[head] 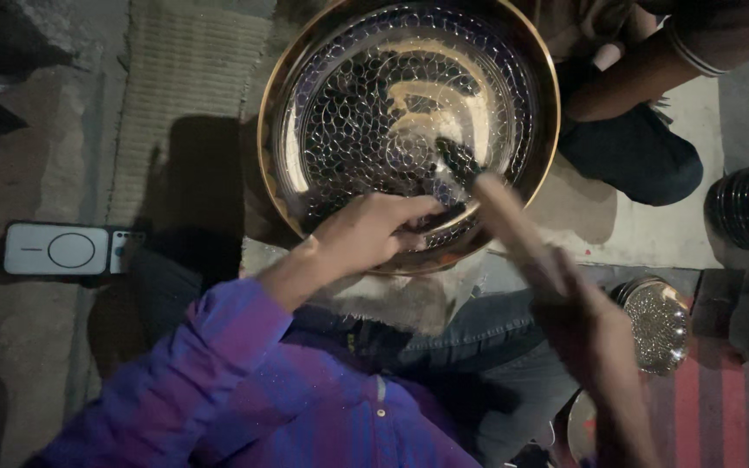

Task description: The person sits on the floor and repeatedly hammers a small metal punch against a large brass plate to create a textured pattern. They hold the punch with the left hand and strike it with a wooden mallet in the right hand, working across the plate surface.

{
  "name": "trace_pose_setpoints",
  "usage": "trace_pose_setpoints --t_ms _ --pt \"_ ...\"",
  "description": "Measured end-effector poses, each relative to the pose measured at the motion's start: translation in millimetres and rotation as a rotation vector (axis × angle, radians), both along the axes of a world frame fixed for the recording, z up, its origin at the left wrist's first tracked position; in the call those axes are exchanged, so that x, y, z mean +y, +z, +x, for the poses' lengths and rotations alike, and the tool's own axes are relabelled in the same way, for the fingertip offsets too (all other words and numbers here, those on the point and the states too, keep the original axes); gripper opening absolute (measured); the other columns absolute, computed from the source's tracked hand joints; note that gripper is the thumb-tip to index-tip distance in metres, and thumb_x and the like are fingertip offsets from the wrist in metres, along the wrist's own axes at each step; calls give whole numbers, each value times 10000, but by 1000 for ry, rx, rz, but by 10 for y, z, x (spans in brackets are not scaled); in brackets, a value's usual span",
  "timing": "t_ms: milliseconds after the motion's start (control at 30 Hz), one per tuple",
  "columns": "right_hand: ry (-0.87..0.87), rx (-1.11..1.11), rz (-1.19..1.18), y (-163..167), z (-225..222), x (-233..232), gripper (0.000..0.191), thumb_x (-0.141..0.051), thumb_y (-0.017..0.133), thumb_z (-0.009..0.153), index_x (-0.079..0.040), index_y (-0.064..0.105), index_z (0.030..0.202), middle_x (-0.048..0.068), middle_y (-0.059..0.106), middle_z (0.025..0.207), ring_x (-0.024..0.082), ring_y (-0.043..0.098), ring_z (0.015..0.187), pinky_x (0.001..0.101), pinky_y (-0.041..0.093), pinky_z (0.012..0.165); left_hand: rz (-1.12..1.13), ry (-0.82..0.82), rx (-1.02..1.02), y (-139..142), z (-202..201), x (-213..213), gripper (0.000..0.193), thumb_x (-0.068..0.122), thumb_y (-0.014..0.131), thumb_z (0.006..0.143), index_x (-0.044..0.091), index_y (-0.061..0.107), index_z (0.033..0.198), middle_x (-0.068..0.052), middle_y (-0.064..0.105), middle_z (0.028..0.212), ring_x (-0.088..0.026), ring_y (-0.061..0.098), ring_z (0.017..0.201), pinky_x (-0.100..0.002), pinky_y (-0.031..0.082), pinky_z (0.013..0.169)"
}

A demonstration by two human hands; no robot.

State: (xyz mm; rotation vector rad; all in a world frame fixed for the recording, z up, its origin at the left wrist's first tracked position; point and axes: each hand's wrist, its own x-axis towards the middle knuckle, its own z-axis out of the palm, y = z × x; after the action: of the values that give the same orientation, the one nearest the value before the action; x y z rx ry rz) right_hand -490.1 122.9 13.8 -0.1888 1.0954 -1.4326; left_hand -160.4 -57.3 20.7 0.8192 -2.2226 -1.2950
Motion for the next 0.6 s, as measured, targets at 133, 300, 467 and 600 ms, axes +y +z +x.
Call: trace_pose_setpoints --t_ms 133,300,467,600 --pt "488 1434 116 400 79 -46 765 -9 790 748 -17 472 1443 131 699 1161 251 680 1081 377 551 908 -44 40 44 -29 49 32 451 209 745 883 168 595 1307 -118 753 1056 -311 736 994 -450 549 840" --pt "593 1928 92 514 259 -7 692 -59 852 778 -97 559 1403 191 698 1232 296 701 1155 380 540 911 5 -31 -24 -25 4 -11 421 198 735 877 183 636 1287 -82 772 1006 -277 757 938 -448 542 837" --pt "469 1533 288 136 395 321 808 -86 784 836 -181 451 1566 143 671 1280 204 682 1104 330 546 951 -10 -172 46 92 -17 -106 454 149 765 826 193 672 1269 -73 776 1026 -255 760 921 -432 550 803" --pt "89 1192 -134 -239 553 619 930 48 691 759 -46 294 1596 131 538 1428 215 565 1269 296 456 1059 84 -288 -126 231 -20 -148 412 105 723 841 249 722 1228 -49 793 968 -223 768 891 -425 541 803"
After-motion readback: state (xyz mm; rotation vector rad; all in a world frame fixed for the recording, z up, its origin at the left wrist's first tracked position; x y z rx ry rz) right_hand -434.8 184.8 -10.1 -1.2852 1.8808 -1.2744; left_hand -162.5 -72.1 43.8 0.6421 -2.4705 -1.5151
